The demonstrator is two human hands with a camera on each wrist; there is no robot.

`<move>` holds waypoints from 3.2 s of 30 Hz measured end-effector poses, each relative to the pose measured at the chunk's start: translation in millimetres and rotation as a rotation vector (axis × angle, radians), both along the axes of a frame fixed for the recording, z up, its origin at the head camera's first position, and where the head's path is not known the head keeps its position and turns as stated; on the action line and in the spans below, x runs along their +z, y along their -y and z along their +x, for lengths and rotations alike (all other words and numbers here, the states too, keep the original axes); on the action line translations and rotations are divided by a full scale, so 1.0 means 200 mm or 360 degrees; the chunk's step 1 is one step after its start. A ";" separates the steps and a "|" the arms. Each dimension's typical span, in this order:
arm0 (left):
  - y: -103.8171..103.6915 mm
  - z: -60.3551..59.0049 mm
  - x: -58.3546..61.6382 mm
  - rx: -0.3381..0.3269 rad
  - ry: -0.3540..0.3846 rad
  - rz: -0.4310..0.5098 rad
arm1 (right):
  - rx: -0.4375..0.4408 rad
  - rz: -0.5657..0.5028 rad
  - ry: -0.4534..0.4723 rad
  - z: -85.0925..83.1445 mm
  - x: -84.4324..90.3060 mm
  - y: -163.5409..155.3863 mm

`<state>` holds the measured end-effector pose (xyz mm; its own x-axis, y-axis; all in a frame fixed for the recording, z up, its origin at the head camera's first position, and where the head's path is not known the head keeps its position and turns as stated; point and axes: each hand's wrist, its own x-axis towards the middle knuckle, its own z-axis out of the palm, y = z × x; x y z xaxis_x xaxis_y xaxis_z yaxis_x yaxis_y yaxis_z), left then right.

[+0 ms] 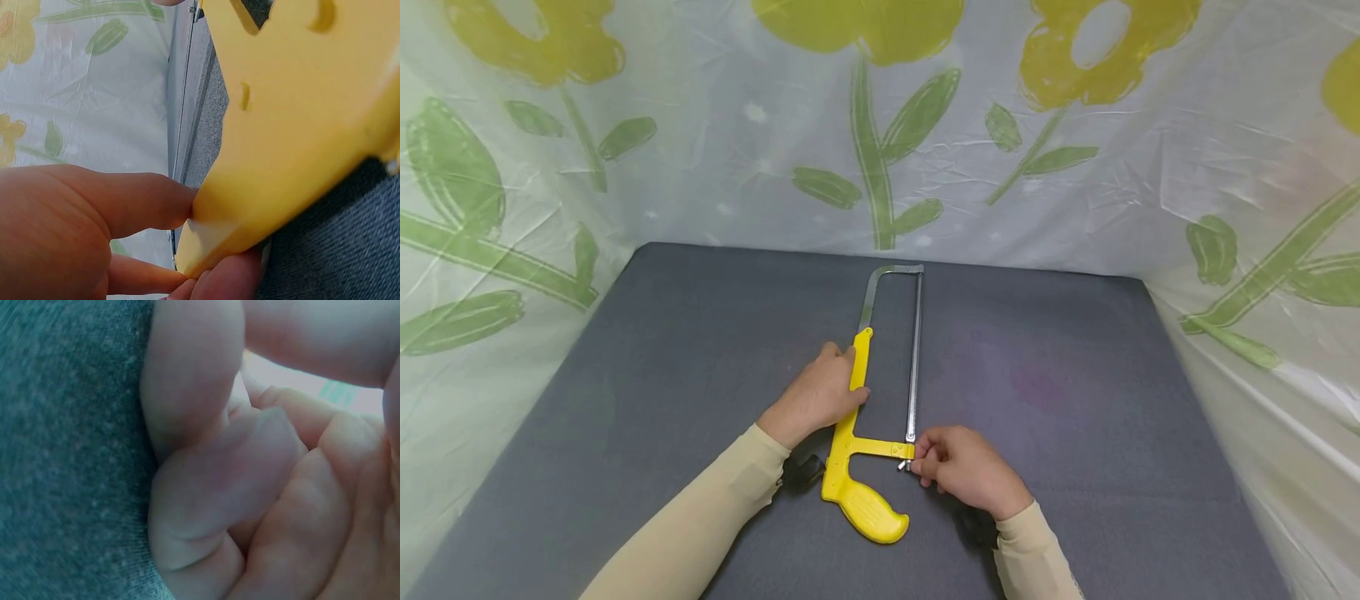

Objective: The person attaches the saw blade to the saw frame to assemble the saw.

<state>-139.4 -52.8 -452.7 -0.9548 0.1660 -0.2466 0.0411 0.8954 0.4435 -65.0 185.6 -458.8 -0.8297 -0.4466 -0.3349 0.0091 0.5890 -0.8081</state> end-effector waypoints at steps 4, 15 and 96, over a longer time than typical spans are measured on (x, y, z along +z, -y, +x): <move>0.00 0.00 0.00 -0.0003 0.0001 0.0008 | -0.0002 -0.0010 0.0004 0.00 -0.01 0.00; 0.01 -0.01 0.00 -0.0009 -0.0004 0.0004 | -0.0039 0.0005 0.0030 -0.01 -0.01 0.01; 0.00 0.01 0.00 0.0020 -0.0001 0.0014 | -0.0046 0.0248 -0.0213 0.02 0.00 0.03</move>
<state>-136.9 -52.7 -453.3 -0.9569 0.1561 -0.2449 0.0300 0.8919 0.4512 -60.2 180.6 -458.5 -0.8831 -0.3733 -0.2842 -0.0734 0.7082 -0.7022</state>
